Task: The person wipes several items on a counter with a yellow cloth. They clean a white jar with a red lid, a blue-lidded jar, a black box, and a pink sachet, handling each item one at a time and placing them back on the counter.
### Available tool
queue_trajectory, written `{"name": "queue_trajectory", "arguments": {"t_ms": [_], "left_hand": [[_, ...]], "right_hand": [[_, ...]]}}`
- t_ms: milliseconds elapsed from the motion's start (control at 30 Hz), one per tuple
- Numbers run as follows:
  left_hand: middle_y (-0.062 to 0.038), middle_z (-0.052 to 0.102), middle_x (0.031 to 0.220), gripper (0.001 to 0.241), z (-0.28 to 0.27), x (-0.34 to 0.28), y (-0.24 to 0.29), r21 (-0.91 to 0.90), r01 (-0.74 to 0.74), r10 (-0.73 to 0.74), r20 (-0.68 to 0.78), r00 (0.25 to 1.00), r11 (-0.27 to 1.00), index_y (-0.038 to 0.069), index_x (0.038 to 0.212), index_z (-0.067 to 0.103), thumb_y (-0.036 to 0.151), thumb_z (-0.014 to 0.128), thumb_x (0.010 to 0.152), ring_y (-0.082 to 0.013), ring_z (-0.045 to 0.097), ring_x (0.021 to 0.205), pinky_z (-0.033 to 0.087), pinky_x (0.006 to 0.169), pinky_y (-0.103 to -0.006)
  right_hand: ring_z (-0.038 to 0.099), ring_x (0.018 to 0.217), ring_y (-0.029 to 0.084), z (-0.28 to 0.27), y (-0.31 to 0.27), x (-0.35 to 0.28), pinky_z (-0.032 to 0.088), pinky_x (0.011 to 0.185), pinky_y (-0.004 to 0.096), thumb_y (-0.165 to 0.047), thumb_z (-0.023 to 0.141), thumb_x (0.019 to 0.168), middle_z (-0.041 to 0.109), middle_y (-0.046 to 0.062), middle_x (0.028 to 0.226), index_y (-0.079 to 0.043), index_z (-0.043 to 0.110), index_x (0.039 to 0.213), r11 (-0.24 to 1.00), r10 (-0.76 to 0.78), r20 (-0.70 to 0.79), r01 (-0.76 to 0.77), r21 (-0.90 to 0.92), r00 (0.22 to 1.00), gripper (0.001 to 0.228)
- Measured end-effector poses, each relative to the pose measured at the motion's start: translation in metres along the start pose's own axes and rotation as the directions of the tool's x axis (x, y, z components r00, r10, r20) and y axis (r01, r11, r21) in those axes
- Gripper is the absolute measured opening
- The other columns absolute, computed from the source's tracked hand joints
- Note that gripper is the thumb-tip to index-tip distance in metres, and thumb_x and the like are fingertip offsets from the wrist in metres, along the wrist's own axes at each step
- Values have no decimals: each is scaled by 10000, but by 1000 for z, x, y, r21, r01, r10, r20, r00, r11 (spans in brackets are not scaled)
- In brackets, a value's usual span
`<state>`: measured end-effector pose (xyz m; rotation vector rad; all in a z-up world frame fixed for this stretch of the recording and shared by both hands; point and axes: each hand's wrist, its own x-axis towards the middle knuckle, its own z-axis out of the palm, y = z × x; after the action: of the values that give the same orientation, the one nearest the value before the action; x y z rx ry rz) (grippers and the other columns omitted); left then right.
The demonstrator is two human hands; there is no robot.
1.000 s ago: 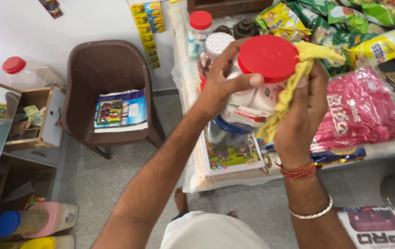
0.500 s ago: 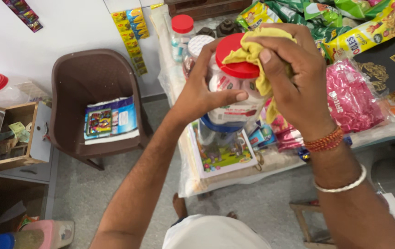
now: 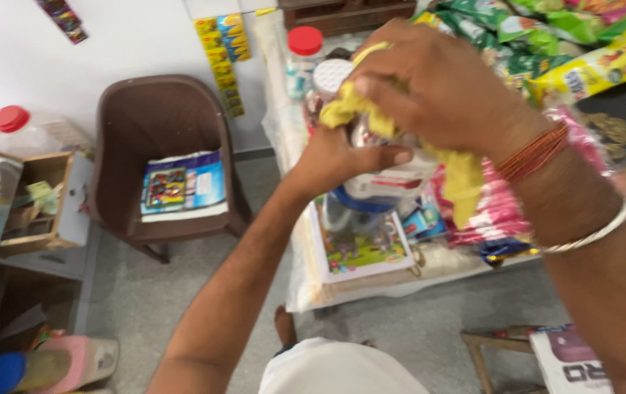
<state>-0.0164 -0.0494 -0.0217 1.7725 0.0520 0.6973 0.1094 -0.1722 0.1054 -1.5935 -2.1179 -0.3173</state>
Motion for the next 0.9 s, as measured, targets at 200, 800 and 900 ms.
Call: {"name": "queue_trajectory", "arguments": {"t_ms": [200, 800, 900], "left_hand": [[-167, 594, 1455, 1012, 1, -3, 9, 95, -9, 16, -73, 997, 995, -34, 1495, 420, 355, 964, 735, -261, 571, 1382, 435, 1202, -393], [-198, 534, 1499, 1112, 11, -4, 3, -109, -101, 96, -56, 994, 989, -14, 1576, 329, 414, 931, 745, -291, 519, 1469, 431, 1252, -405], [-201, 532, 1540, 1161, 12, -3, 1, -95, -90, 85, -55, 995, 991, 3, 1620, 320, 430, 927, 728, -289, 530, 1445, 449, 1230, -402]], "right_hand": [[649, 851, 225, -1, 22, -11, 495, 768, 361, -196, 567, 1070, 688, 130, 976, 22, 683, 1177, 925, 335, -2, -328, 190, 942, 269], [625, 1030, 224, 23, 36, -45, 505, 933, 317, -146, 480, 1208, 600, 187, 1178, 87, 639, 1258, 953, 243, -210, -193, 234, 947, 287], [635, 1071, 219, 25, 37, -48, 524, 963, 326, -157, 462, 1217, 592, 183, 1241, 89, 606, 1300, 942, 240, -213, -174, 288, 947, 297]]}}
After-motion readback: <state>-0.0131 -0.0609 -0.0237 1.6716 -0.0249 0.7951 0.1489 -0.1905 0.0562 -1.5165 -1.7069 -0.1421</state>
